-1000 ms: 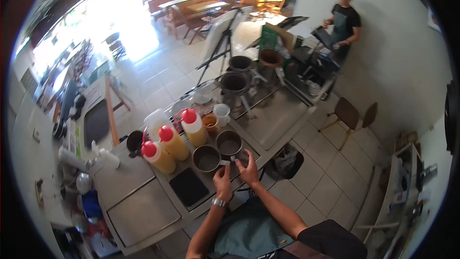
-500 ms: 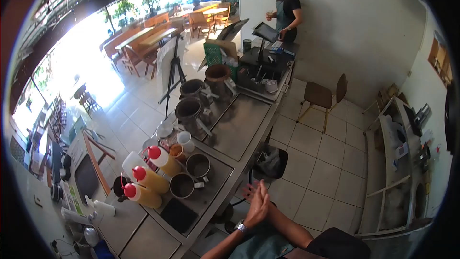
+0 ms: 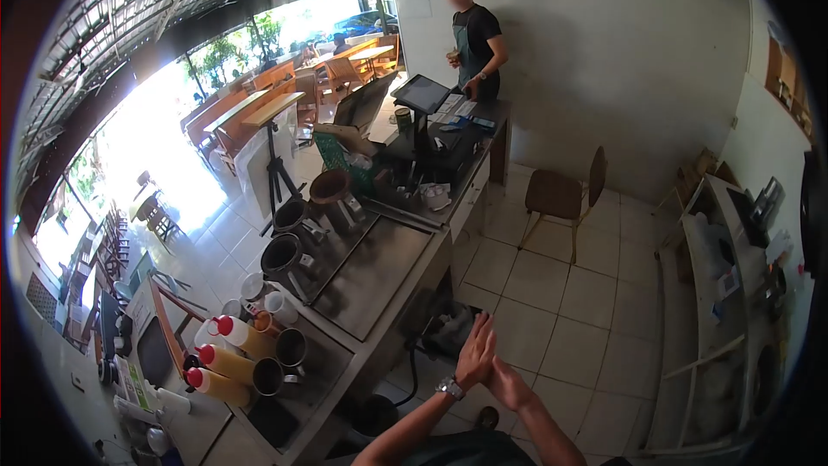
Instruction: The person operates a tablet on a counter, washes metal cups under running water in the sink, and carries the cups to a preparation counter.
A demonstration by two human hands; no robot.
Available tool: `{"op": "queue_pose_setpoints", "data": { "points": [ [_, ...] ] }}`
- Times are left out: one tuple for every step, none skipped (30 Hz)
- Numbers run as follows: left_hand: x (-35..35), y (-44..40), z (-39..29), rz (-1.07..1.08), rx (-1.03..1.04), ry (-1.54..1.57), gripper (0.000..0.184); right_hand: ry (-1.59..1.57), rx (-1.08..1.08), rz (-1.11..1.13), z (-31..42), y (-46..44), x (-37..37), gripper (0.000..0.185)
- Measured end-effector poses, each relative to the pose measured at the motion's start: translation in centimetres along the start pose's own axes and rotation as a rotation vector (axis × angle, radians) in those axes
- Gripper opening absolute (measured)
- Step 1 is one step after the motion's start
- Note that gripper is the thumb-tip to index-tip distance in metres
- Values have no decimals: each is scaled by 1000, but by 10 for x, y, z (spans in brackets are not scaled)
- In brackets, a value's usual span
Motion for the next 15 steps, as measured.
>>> {"op": "queue_pose_setpoints", "data": {
  "points": [
    [27,-16,-1,290,-154,181,54,313,56,1,26,17,-2,66],
    [53,-22,-9,582,-308,367,51,626,117,0,53,39,-4,60],
    [52,-43,-44,617,-41,341,48,700,168,5,84,62,1,53],
    [51,-63,-60,612,-44,342,48,770,209,13,116,84,9,46],
    [55,-77,-93,720,48,454,50,798,105,-59,155,107,18,38],
    [57,-84,-126,835,137,568,52,818,4,-138,189,134,23,34],
    [53,-97,-148,850,130,569,52,916,-104,-233,224,162,14,31],
    [46,-112,-179,854,174,677,52,1018,-214,-331,260,189,6,30],
    [43,-125,-203,853,221,787,52,1076,-374,-444,293,220,0,30],
    [49,-135,-213,861,224,791,52,1132,-539,-554,319,252,-2,30],
    [54,-141,-230,960,236,1015,49,1183,-583,-636,335,282,5,28],
    [59,-147,-244,1056,246,1241,46,1235,-626,-719,348,313,20,27],
    [78,-155,-244,1062,256,1246,46,1331,-719,-711,350,344,42,35],
    [99,-152,-248,1181,270,1560,43,1429,-812,-700,348,361,60,45],
    [119,-148,-248,1289,280,1876,40,1437,-819,-702,350,354,53,45]
  ]
}}
Point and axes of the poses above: each hand's wrist, its own y-axis away from the middle knuckle, its own x-axis out of the palm, z = x × y, the point moved 9 cm from there along -y, towards the middle knuckle, and after that the axes turned 10 degrees about -y, right-handed, at the moved point
